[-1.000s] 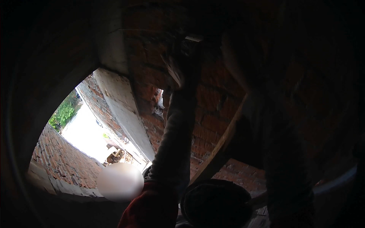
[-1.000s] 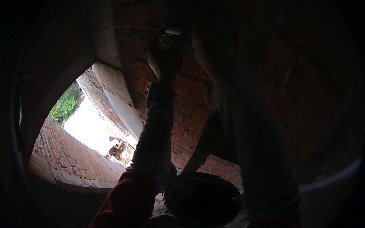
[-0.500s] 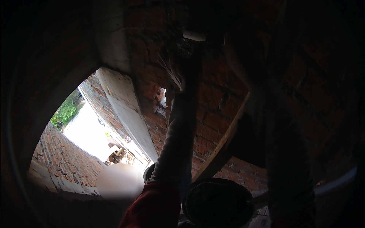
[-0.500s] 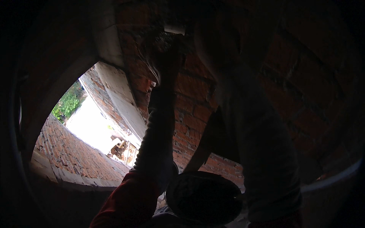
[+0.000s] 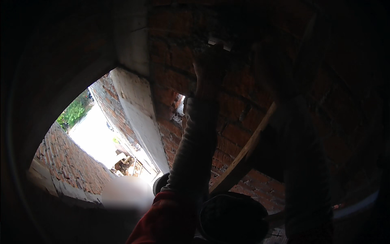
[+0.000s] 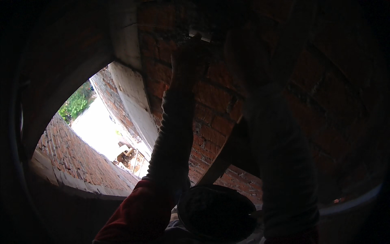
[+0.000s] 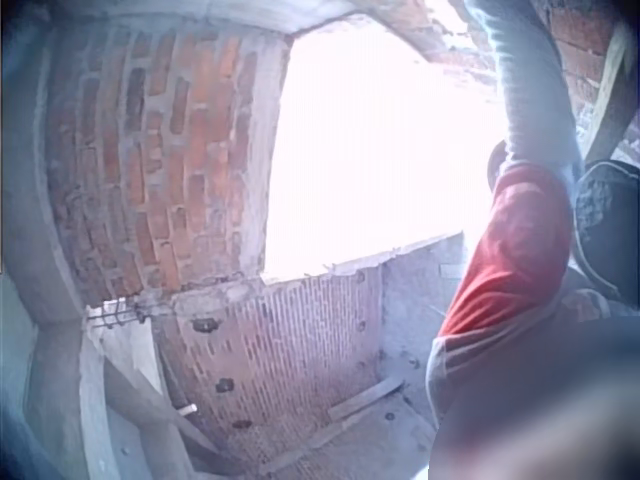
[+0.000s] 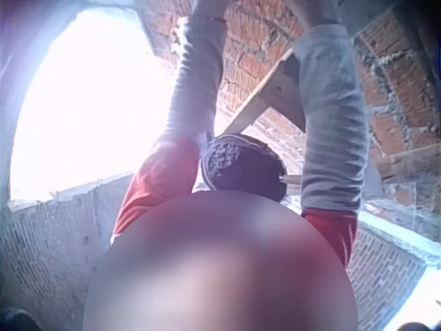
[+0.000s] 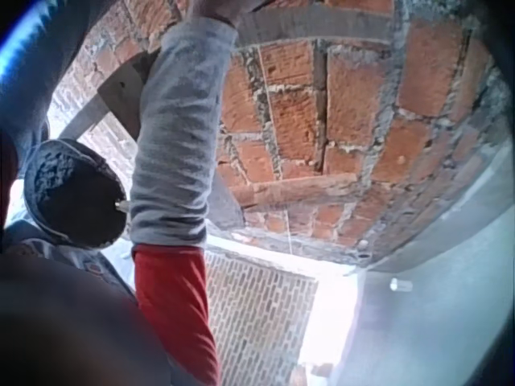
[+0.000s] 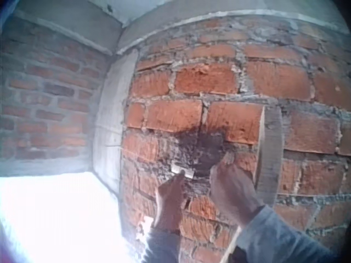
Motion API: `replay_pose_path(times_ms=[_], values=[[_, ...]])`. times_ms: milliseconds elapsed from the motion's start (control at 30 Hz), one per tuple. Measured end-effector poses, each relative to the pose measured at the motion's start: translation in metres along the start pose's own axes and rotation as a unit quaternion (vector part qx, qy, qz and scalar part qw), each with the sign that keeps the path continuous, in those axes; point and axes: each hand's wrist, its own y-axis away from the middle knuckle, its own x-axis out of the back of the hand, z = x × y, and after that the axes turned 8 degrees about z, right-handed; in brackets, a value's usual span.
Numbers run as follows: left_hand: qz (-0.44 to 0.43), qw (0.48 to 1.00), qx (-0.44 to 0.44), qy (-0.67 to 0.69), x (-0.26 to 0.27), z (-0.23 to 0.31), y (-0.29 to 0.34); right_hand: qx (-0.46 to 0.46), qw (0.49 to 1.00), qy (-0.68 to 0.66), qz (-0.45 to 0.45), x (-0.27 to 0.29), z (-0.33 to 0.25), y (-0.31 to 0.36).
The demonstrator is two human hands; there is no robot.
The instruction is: The person scoops mortar from a bucket and applies it to a brick wall using a trowel. They repeatedly smooth the mortar into the joints and surface of the wall.
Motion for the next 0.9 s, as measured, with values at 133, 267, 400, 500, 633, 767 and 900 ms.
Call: replay_pose_path(times_ms=[133,267,400,500,633,767,900], values=[[0.027,0.924,-0.042,-0.380,0.022,-0.088,-0.057,0.264,0.935,0.213,0.104,-0.003,-0.001,0.001],[0.258,0.962,0.014,-0.092,0.056,-0.093,-0.049,0.315,0.893,0.302,0.112,-0.013,0.004,-0.001],[0.277,0.955,0.005,0.105,0.063,-0.015,0.012,0.405,0.844,0.297,0.186,-0.017,-0.003,0.005],[0.220,0.971,0.039,0.084,0.064,0.039,0.030,0.355,0.872,0.312,0.129,-0.012,-0.016,0.016],[0.248,0.957,0.018,0.149,0.062,0.074,0.030,0.262,0.904,0.334,0.046,-0.005,-0.021,0.023],[0.229,0.967,0.017,0.108,0.062,0.075,0.029,0.321,0.911,0.249,0.074,-0.015,-0.008,0.015],[0.223,0.968,-0.034,0.110,0.063,0.070,0.027,0.369,0.878,0.285,0.106,-0.024,0.009,0.013]])
